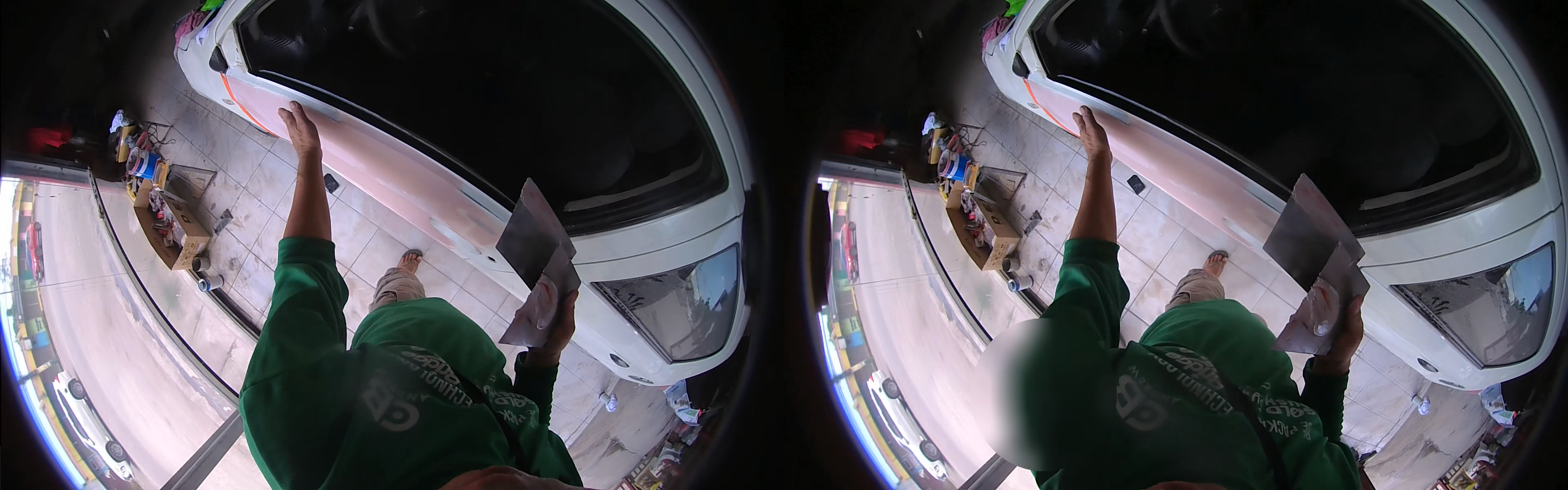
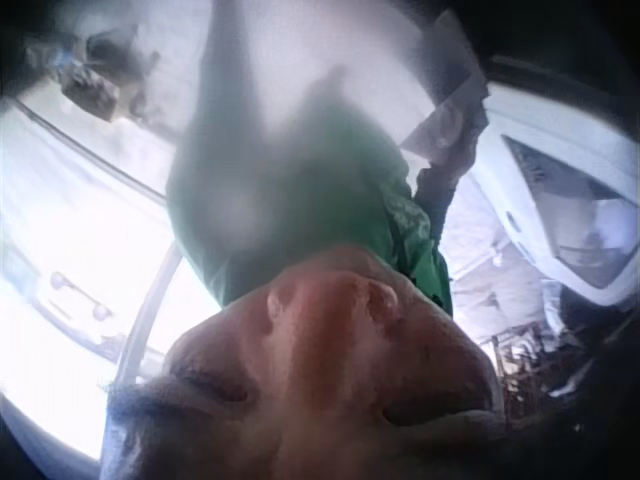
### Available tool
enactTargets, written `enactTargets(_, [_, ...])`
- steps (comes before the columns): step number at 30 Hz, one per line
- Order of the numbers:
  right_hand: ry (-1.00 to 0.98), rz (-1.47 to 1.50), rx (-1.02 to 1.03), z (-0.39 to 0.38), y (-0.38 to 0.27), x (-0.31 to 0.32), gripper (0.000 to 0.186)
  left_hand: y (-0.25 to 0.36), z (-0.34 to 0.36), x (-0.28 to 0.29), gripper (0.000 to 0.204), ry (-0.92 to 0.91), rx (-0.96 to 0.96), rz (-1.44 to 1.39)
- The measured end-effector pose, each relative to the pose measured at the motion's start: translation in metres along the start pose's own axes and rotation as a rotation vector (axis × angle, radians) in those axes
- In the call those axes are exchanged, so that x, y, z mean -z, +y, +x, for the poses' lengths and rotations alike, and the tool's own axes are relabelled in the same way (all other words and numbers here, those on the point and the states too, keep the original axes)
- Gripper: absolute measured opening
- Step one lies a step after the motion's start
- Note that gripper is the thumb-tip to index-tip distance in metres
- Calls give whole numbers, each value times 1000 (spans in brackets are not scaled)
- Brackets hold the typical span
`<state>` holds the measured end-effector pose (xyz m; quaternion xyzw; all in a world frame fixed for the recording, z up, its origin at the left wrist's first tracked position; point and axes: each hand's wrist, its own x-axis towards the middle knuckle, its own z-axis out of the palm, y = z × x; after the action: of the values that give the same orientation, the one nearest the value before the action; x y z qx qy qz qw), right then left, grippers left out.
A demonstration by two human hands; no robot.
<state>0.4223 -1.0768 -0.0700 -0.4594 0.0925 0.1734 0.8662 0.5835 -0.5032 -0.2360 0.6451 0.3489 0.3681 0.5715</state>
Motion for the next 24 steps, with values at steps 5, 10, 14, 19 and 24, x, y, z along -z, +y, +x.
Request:
enactTargets(5, [71,45,-24,30,-37,-20,62,-25,12,-51,94,102,-24,287])
enactTargets(10, [60,186,-96,67,-53,21,60,-10,-74,-88,89,186,-16,278])
enactTargets(14, [-298,60,-215,86,-74,79,62,-2,-143,-108,88,209,-36,339])
enactTargets(19, [-544,264,-404,87,-101,121,66,24,-222,-141,89,218,-43,345])
enactTargets(24, [-468,97,-495,58,-143,137,66,34,-286,-160,90,205,-89,391])
